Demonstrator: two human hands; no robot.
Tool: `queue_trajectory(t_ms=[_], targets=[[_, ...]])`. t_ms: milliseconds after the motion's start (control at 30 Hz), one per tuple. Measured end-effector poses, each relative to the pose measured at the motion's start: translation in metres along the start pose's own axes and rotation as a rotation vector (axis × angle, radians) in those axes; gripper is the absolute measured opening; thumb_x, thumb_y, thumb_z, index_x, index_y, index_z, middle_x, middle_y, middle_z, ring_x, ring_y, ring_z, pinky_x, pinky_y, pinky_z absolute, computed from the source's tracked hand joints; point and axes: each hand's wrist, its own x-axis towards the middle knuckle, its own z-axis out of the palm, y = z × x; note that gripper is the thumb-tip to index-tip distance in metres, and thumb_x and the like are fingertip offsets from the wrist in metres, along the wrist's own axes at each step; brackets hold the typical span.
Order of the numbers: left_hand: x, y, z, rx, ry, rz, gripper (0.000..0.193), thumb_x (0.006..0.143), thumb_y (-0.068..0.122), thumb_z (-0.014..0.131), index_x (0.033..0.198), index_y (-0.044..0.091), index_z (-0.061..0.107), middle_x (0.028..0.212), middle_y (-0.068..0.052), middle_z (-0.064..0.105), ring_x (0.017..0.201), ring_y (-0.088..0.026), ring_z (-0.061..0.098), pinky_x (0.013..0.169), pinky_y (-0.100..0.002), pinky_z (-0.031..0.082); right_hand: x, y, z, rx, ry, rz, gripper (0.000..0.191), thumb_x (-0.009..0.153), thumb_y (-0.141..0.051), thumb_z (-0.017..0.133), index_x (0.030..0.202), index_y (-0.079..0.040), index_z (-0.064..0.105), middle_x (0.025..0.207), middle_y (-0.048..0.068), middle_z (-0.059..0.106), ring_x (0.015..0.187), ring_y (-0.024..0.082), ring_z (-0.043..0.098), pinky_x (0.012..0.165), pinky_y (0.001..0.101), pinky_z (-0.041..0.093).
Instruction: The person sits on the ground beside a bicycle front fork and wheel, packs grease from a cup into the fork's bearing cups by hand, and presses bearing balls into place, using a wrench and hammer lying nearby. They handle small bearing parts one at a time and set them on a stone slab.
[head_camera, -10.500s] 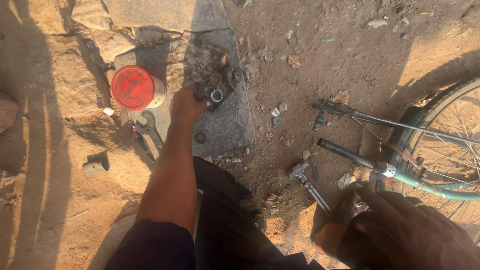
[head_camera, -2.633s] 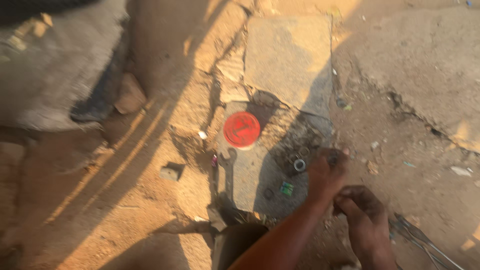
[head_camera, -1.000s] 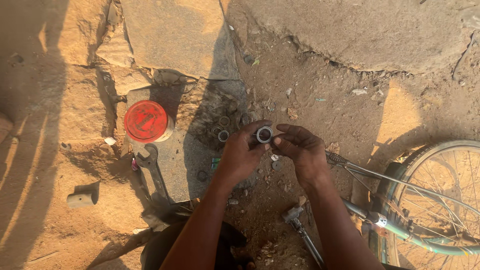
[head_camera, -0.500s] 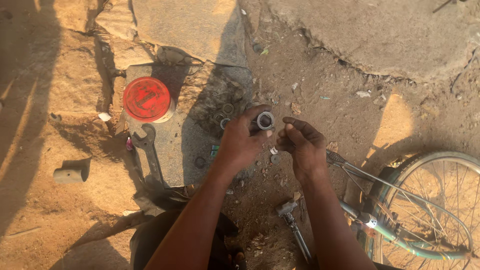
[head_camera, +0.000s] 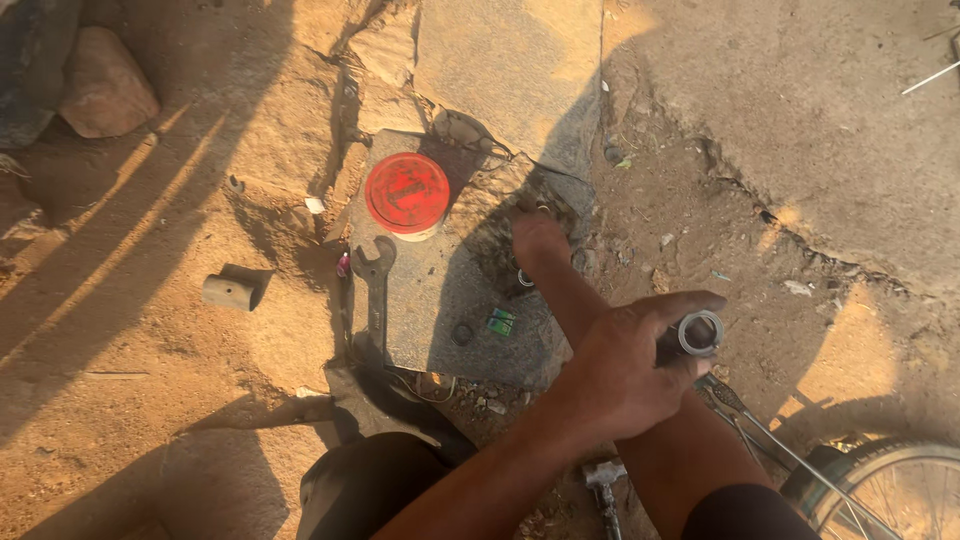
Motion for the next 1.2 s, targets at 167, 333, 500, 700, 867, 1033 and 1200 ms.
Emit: queue_trajectory(t_ms=[167, 333, 500, 700, 867, 1033, 1200], targets=[[-0.008, 0.009, -0.017, 0.008, -0.017, -0.038, 0.053, 0.089, 0.006, 0.069, 0.141, 0.007, 0.059, 0.136, -0.022, 0.065, 0.123, -0.033, 0.066, 0.104, -0.039, 0.052, 0.002, -0.013, 0.002, -0.126, -0.035, -0.041, 0.039, 0.090, -0.006, 0.058, 0.128, -0.011, 0.061, 0.135, 0.014, 0.057, 0.120, 0.038, 0.060, 0.090, 0.0471, 0.056], [-0.006, 0.007, -0.022, -0.061, 0.014, -0.145, 0.052, 0.088, 0.008, 0.068, 0.139, 0.008, 0.060, 0.120, -0.020, 0.072, 0.109, -0.027, 0.073, 0.095, -0.036, 0.058, 0.003, -0.010, 0.003, -0.113, -0.088, 0.061, 0.028, 0.092, -0.005, 0.058, 0.115, -0.012, 0.071, 0.124, 0.015, 0.065, 0.113, 0.037, 0.066, 0.092, 0.0472, 0.056], [0.000, 0.004, -0.020, -0.065, 0.031, -0.098, 0.052, 0.088, 0.006, 0.069, 0.140, 0.007, 0.060, 0.122, -0.020, 0.071, 0.108, -0.026, 0.072, 0.095, -0.035, 0.058, 0.018, 0.003, 0.006, -0.070, -0.031, 0.079, 0.018, 0.093, -0.006, 0.064, 0.107, -0.011, 0.075, 0.115, 0.016, 0.071, 0.106, 0.039, 0.070, 0.087, 0.0479, 0.058], [0.009, -0.018, -0.019, -0.065, 0.044, -0.204, 0.052, 0.087, 0.008, 0.070, 0.138, 0.007, 0.059, 0.114, -0.019, 0.074, 0.105, -0.025, 0.074, 0.093, -0.034, 0.059, 0.015, 0.030, 0.000, 0.529, 0.191, 0.110, 0.024, 0.080, -0.010, 0.076, 0.103, -0.012, 0.081, 0.101, 0.010, 0.080, 0.087, 0.024, 0.078, 0.081, 0.0332, 0.061], [0.028, -0.053, -0.019, -0.030, 0.167, -0.181, 0.049, 0.082, 0.008, 0.075, 0.129, 0.005, 0.063, 0.112, -0.017, 0.076, 0.105, -0.024, 0.076, 0.093, -0.033, 0.059, -0.011, 0.050, -0.011, 0.943, 0.237, 0.315, 0.019, 0.084, -0.007, 0.077, 0.103, -0.004, 0.080, 0.091, 0.013, 0.078, 0.080, 0.023, 0.075, 0.071, 0.0300, 0.058], [0.049, -0.086, -0.022, -0.040, 0.303, -0.217, 0.051, 0.079, -0.001, 0.070, 0.129, 0.005, 0.061, 0.125, -0.018, 0.069, 0.115, -0.025, 0.071, 0.097, -0.034, 0.057, -0.099, 0.087, -0.014, 1.684, 0.173, 0.481, 0.025, 0.093, -0.003, 0.061, 0.117, 0.003, 0.069, 0.110, 0.014, 0.074, 0.093, 0.022, 0.073, 0.081, 0.0325, 0.063], [0.059, -0.102, -0.019, 0.133, 0.214, -0.321, 0.058, 0.079, -0.003, 0.070, 0.135, 0.010, 0.059, 0.124, -0.018, 0.068, 0.113, -0.029, 0.069, 0.096, -0.038, 0.055, -0.182, 0.113, -0.015, 2.008, 0.160, 0.646, 0.028, 0.100, -0.001, 0.056, 0.124, 0.011, 0.062, 0.118, 0.017, 0.068, 0.107, 0.026, 0.068, 0.099, 0.0386, 0.055]])
